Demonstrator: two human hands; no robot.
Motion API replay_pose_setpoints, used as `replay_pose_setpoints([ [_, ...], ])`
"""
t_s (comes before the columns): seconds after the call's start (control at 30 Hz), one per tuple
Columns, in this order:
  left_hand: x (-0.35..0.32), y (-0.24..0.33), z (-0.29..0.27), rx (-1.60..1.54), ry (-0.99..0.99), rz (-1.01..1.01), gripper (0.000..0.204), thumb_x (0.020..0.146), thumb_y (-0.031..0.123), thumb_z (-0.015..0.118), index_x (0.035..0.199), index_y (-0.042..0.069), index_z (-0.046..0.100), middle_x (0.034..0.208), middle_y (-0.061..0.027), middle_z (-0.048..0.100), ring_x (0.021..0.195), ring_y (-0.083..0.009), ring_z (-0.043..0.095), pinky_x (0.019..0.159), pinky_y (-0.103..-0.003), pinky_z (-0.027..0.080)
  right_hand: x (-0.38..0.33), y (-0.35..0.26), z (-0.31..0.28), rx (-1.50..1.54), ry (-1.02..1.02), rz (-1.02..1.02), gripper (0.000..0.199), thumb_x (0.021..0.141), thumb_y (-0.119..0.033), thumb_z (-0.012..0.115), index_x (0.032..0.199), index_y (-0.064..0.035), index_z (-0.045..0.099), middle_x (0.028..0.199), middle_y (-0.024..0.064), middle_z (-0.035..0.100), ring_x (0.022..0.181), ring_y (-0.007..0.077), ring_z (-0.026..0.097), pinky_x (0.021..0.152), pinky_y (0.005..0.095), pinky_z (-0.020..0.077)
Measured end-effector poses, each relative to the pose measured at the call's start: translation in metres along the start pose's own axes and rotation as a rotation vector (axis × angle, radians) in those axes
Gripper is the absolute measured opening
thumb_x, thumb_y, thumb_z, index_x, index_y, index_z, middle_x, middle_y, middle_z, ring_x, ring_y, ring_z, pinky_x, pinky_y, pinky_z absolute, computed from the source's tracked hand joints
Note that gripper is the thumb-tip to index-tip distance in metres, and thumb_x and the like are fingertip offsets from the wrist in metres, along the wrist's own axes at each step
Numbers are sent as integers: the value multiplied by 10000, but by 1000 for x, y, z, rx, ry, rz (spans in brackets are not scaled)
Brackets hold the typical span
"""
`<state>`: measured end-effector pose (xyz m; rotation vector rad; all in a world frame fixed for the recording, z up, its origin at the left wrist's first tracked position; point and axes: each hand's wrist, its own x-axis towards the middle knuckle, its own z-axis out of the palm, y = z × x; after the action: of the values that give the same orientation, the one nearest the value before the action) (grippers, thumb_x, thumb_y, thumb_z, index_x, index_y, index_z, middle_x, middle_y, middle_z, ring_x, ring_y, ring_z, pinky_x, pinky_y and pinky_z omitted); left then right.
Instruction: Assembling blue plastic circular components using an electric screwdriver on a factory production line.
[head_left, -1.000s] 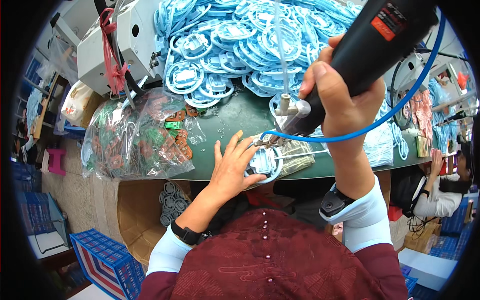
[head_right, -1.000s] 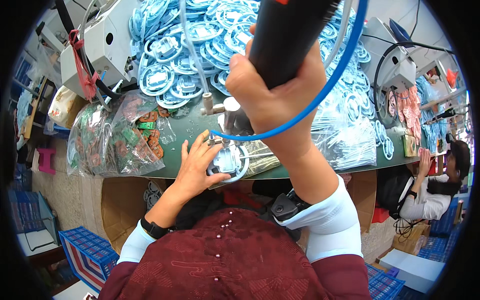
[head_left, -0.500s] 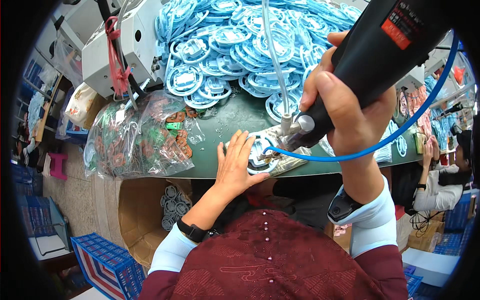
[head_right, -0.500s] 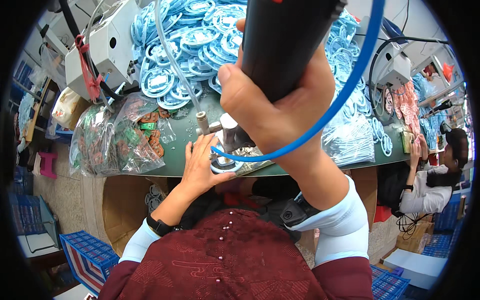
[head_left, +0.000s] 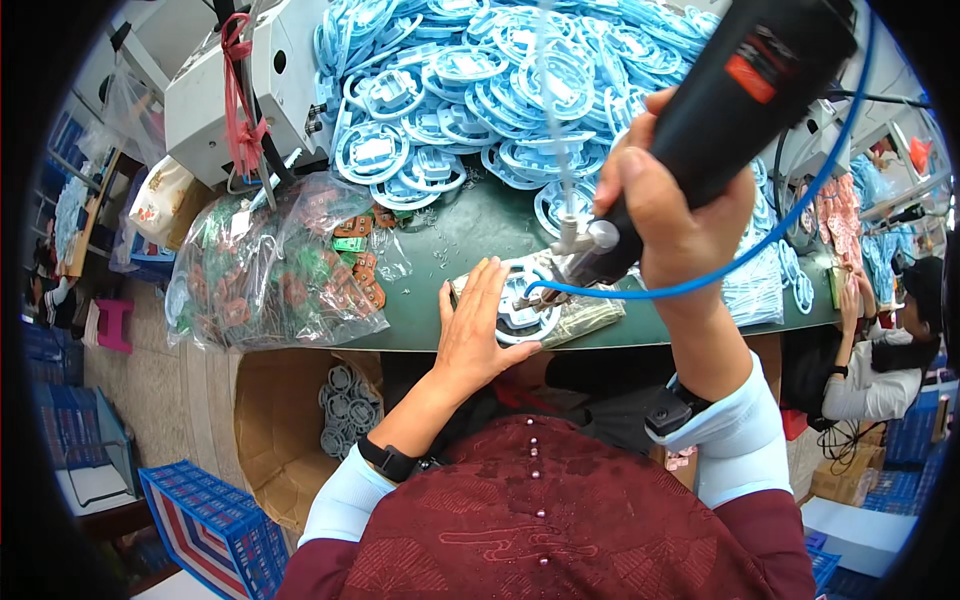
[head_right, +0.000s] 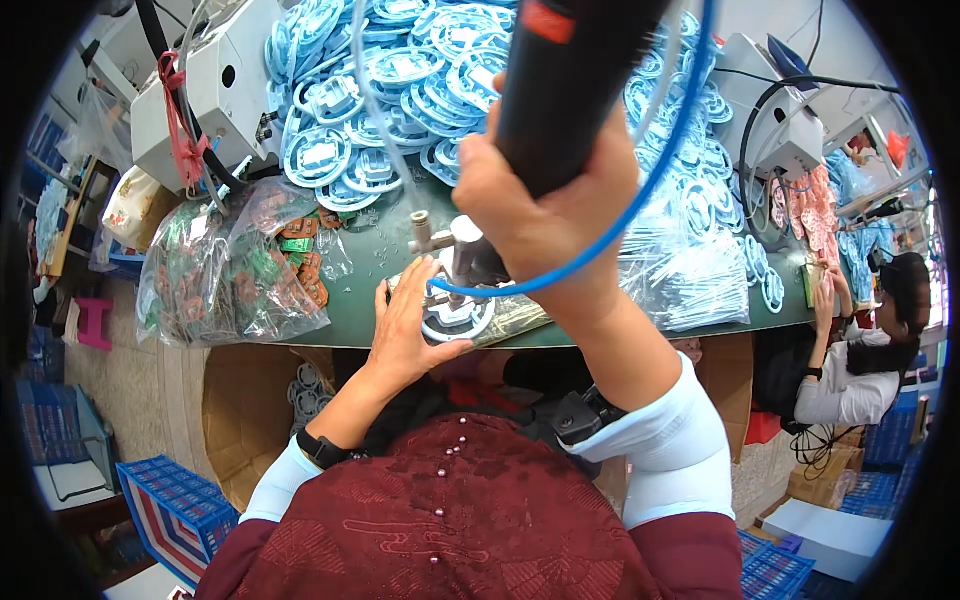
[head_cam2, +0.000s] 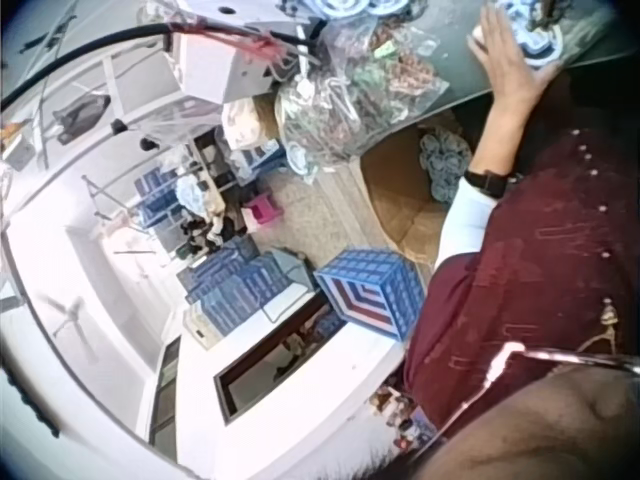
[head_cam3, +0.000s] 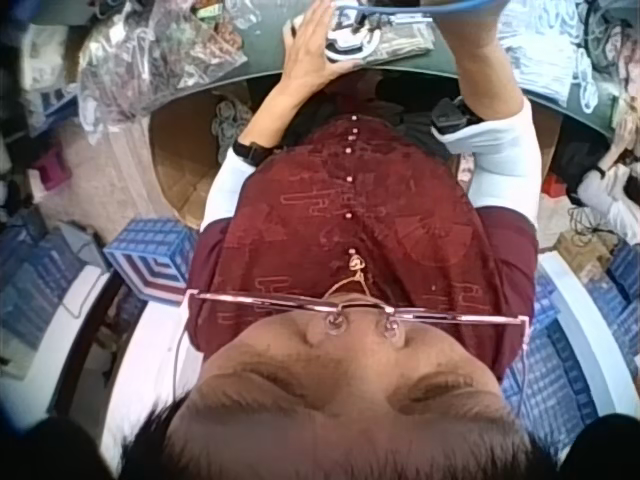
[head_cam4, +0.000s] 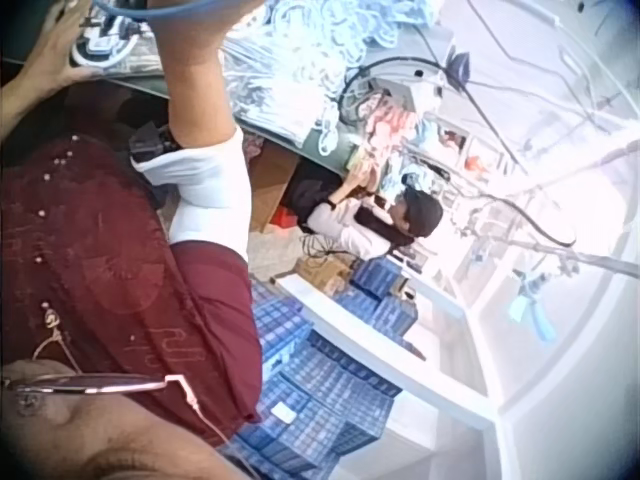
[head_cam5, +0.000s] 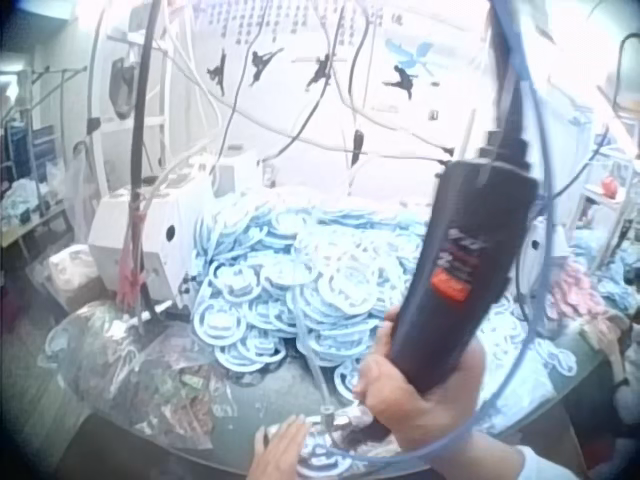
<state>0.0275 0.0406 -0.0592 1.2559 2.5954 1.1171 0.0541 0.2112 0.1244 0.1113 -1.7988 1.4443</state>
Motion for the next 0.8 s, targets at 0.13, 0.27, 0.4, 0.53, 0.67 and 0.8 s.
replay_pose_setpoints([
  [0.13, -2, -4, 1, -58, 15, -58, 1146, 592, 343, 878, 1471, 19, 219, 1489, -172, 361, 1379, -338, 344, 1083, -627, 171, 9, -11, 4, 68, -130, 19, 388, 833, 3, 573, 1195, 82, 456, 764, 88, 542, 606, 150, 571, 591, 286, 484],
  [0.27, -5, -8, 7, -75, 48, -44, 1202, 578, 394, 887, 1473, 0, 187, 1492, -196, 346, 1375, -333, 353, 1094, -617, 142, 23, -52, 14, 176, -87, -72, 405, 839, -44, 566, 1198, 106, 456, 751, 104, 553, 592, 164, 575, 578, 289, 488],
  [0.4, -8, -15, 9, -81, 18, -80, 1275, 567, 449, 883, 1488, -8, 129, 1455, -237, 377, 1372, -333, 354, 1114, -598, 121, 12, -27, 42, 189, -121, -159, 396, 838, -19, 585, 1199, 83, 459, 763, 93, 563, 615, 160, 598, 568, 283, 496],
  [0.53, -11, -25, 17, -137, 36, -66, 1312, 564, 472, 876, 1468, -78, 100, 1435, -270, 382, 1365, -356, 351, 1130, -587, 78, 11, -10, 50, 95, -149, -43, 390, 832, 16, 589, 1196, 82, 463, 759, 75, 553, 616, 157, 600, 572, 292, 500],
  [0.67, -10, -26, 18, -190, -52, -111, 1325, 565, 479, 873, 1464, -86, 80, 1447, -277, 365, 1350, -347, 383, 1130, -587, 58, 12, 0, 55, 82, -151, -40, 377, 834, 24, 584, 1189, 78, 471, 757, 75, 550, 614, 156, 598, 567, 287, 495],
  [0.8, -10, -26, 18, -122, -104, -123, 1258, 563, 479, 872, 1465, -49, 172, 1475, -274, 326, 1359, -349, 373, 1129, -591, 58, 10, 6, 62, 306, -136, -81, 356, 834, 22, 580, 1170, 81, 477, 756, 79, 551, 607, 157, 594, 567, 284, 491],
])
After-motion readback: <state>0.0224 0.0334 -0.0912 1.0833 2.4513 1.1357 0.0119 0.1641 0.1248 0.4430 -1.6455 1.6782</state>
